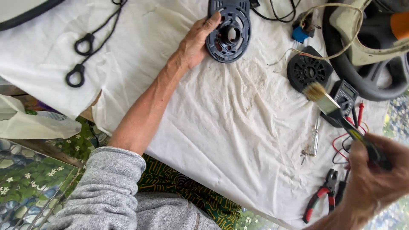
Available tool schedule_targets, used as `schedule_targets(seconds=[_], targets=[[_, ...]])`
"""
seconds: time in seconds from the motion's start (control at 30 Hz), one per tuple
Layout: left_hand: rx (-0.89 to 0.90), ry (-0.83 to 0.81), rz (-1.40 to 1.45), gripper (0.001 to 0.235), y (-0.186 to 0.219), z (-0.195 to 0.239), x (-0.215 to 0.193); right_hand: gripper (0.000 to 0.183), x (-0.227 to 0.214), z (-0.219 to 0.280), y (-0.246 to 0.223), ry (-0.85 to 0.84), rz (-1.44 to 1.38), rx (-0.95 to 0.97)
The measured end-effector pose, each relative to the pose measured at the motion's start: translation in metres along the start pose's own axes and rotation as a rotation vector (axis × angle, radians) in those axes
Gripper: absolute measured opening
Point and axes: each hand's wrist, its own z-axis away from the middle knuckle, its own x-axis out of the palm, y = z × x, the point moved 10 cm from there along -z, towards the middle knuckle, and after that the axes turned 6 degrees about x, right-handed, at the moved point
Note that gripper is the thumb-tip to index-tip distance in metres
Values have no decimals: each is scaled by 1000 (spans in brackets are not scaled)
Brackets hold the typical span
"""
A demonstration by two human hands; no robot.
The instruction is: The person sits on a stool and handles various electronic components and tools on a white cloth. They pick up a black plastic part, retrieve a small motor from a plastic bag, and use a multimeter to test the motor's electrical connections with probes.
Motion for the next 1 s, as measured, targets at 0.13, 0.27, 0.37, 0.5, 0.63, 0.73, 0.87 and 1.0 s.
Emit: schedule_targets(seconds=[0.13,0.27,0.37,0.5,0.63,0.73,0.87,1.0], targets=[[-114,152,-124,105,-5,0,-12,12,69,-33,-37,-93,-235,48],[-129,11,-187,80,-10,9,9,2,123,-52,-47,-156,-591,80],[-157,-6,-310,78,-12,7,5,6,153,-63,-64,-173,-649,-19],[-164,-30,-244,62,-10,13,15,16,182,-66,-79,-262,-687,-154],[-14,-99,-242,61,-3,6,12,15,152,-45,-97,-98,-355,-187],[142,-28,-366,45,12,6,5,17,123,-2,-95,-66,6,-433],[160,-96,-390,49,14,8,10,29,95,58,-40,-127,302,-452],[166,-79,-432,49,16,6,6,35,65,95,19,-157,545,-259]])
